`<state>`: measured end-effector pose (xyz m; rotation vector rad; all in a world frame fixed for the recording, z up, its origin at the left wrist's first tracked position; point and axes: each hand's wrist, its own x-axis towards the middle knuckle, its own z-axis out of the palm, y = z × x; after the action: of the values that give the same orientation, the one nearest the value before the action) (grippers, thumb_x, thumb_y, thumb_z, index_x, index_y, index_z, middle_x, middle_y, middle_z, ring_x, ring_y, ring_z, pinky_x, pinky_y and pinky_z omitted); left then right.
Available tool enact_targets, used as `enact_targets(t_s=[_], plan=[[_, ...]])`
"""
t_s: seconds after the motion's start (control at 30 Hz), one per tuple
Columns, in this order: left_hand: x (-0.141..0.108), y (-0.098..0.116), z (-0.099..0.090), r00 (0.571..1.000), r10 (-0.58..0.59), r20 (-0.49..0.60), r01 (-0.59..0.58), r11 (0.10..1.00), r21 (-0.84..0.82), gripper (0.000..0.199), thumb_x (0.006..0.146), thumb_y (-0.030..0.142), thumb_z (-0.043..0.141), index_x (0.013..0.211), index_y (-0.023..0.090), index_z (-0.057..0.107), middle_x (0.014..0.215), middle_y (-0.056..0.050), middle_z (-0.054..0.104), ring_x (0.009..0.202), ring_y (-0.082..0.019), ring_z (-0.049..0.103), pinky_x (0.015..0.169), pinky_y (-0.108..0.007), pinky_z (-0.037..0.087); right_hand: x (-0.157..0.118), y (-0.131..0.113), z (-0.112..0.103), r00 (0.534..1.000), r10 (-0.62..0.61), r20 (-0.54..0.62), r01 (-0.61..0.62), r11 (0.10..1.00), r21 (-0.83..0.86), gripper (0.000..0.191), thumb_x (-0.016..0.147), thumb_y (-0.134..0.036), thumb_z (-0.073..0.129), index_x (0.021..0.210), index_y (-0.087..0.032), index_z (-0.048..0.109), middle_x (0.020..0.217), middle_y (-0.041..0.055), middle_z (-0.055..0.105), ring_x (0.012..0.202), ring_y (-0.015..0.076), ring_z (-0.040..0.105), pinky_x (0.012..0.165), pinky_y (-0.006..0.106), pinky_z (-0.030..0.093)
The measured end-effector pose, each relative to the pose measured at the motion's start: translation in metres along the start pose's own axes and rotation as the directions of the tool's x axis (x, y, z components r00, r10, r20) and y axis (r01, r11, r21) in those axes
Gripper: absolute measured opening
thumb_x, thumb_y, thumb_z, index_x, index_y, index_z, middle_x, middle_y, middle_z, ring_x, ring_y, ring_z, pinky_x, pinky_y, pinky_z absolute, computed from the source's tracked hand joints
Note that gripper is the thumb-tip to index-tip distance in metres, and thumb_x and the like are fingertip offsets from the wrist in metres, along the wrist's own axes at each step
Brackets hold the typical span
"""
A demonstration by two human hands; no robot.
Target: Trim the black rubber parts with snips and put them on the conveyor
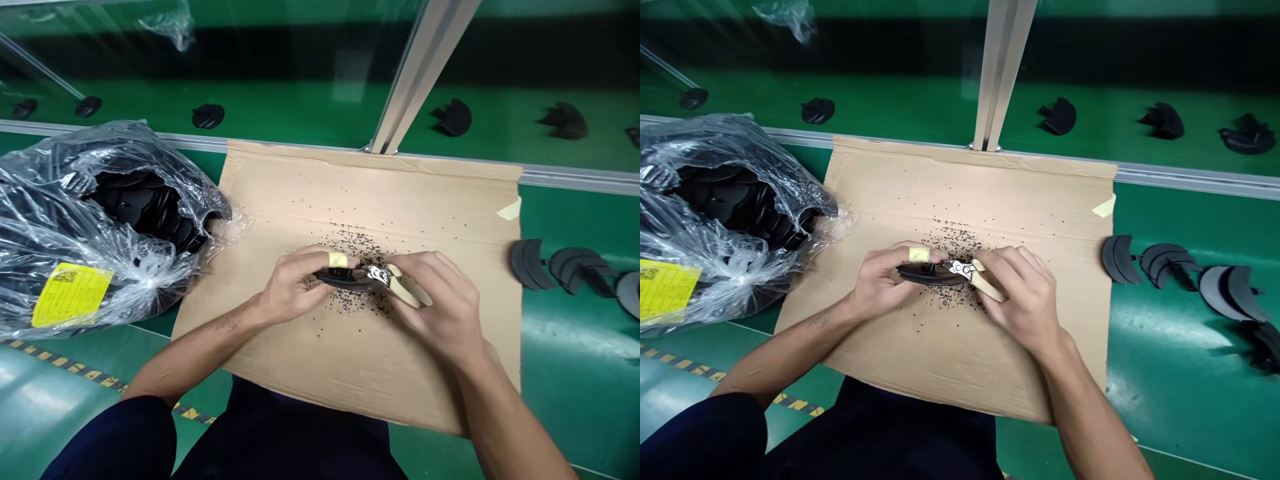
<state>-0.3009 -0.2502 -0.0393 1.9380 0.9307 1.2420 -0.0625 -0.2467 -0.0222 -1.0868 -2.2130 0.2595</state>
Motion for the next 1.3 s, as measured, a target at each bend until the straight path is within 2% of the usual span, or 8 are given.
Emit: enact_targets(t_s=[0.13,0.3,0.47,0.6,0.9,1.07,1.2,1.3], plan=[[0.0004,0.0004,-0.0007,0.999,0.01,0.032,-0.009,0.999,-0.034,0.028,0.091,0.014,0.068,0.118,0.019,0.072,0.105,-0.008,0.079,0.096,-0.015,0.074,0.085,-0.029,0.062,-0.0032,0.0015,0.0011,0.999,-0.019,0.038,0.02,0.999,-0.027,0.024,0.092,-0.022,0.063,0.117,-0.022,0.066,0.095,0.008,0.074,0.076,0.0221,0.065,0.066,0.036,0.051],[0.0009,-0.0014,-0.0008,0.997,0.032,0.064,-0.029,0.998,-0.047,0.03,0.09,0.007,0.065,0.117,0.02,0.072,0.105,-0.007,0.08,0.099,-0.016,0.074,0.087,-0.032,0.062,-0.0038,0.0018,-0.0012,0.997,-0.03,0.074,0.034,0.998,-0.057,0.026,0.094,-0.022,0.061,0.119,-0.025,0.065,0.097,0.0072,0.074,0.075,0.0238,0.064,0.065,0.038,0.05],[0.0001,-0.0018,-0.0009,0.997,0.05,0.066,-0.047,0.998,-0.052,0.032,0.089,0.005,0.065,0.117,0.019,0.072,0.106,-0.008,0.079,0.102,-0.017,0.074,0.089,-0.033,0.062,-0.0031,0.0031,-0.0006,0.994,-0.098,0.045,0.101,0.992,-0.076,0.019,0.093,-0.019,0.064,0.112,-0.02,0.064,0.095,0.0082,0.075,0.073,0.0205,0.063,0.063,0.035,0.048],[0.0002,-0.002,-0.0015,0.996,0.061,0.063,-0.057,0.997,-0.053,0.031,0.091,0.006,0.064,0.118,0.019,0.071,0.105,-0.008,0.079,0.1,-0.016,0.074,0.088,-0.033,0.062,-0.0036,0.0027,-0.0003,0.994,-0.098,0.042,0.103,0.987,-0.125,0.016,0.094,-0.019,0.063,0.11,-0.019,0.066,0.091,0.0072,0.075,0.071,0.0185,0.061,0.061,0.034,0.046],[0.0002,-0.003,-0.0016,0.991,0.111,0.075,-0.109,0.994,-0.029,0.036,0.091,0.007,0.064,0.124,0.02,0.07,0.104,-0.008,0.08,0.098,-0.016,0.074,0.085,-0.032,0.063,-0.0055,0.0001,-0.0022,0.993,-0.109,0.045,0.117,0.963,-0.243,0.024,0.094,-0.02,0.064,0.117,-0.025,0.065,0.086,0.0039,0.074,0.064,0.0177,0.059,0.058,0.034,0.043],[-0.0002,-0.0017,-0.003,0.988,0.12,0.1,-0.121,0.993,0.004,0.042,0.091,0.005,0.063,0.129,0.021,0.067,0.107,-0.008,0.079,0.102,-0.017,0.074,0.087,-0.033,0.064,-0.0053,-0.0005,-0.0014,0.993,-0.099,0.06,0.11,0.967,-0.228,0.025,0.095,-0.021,0.062,0.119,-0.025,0.065,0.086,0.0045,0.073,0.066,0.0177,0.059,0.059,0.034,0.044],[0.0002,-0.0013,-0.0038,0.985,0.139,0.101,-0.14,0.99,0.004,0.041,0.09,0.003,0.064,0.127,0.019,0.068,0.107,-0.009,0.079,0.102,-0.018,0.074,0.088,-0.034,0.064,-0.0039,-0.0028,-0.0011,0.991,-0.136,0.013,0.135,0.952,-0.273,0.025,0.093,-0.015,0.062,0.116,-0.023,0.067,0.082,0.0048,0.072,0.064,0.0178,0.058,0.057,0.034,0.039],[-0.0002,-0.0015,-0.0041,0.982,0.16,0.1,-0.161,0.987,0.006,0.042,0.09,0.003,0.064,0.128,0.021,0.066,0.109,-0.009,0.079,0.103,-0.018,0.075,0.088,-0.035,0.065,-0.0041,-0.0055,-0.0029,0.985,-0.169,0.025,0.167,0.921,-0.353,0.028,0.092,-0.011,0.06,0.117,-0.024,0.066,0.08,0.0038,0.073,0.063,0.0178,0.057,0.056,0.035,0.037]])
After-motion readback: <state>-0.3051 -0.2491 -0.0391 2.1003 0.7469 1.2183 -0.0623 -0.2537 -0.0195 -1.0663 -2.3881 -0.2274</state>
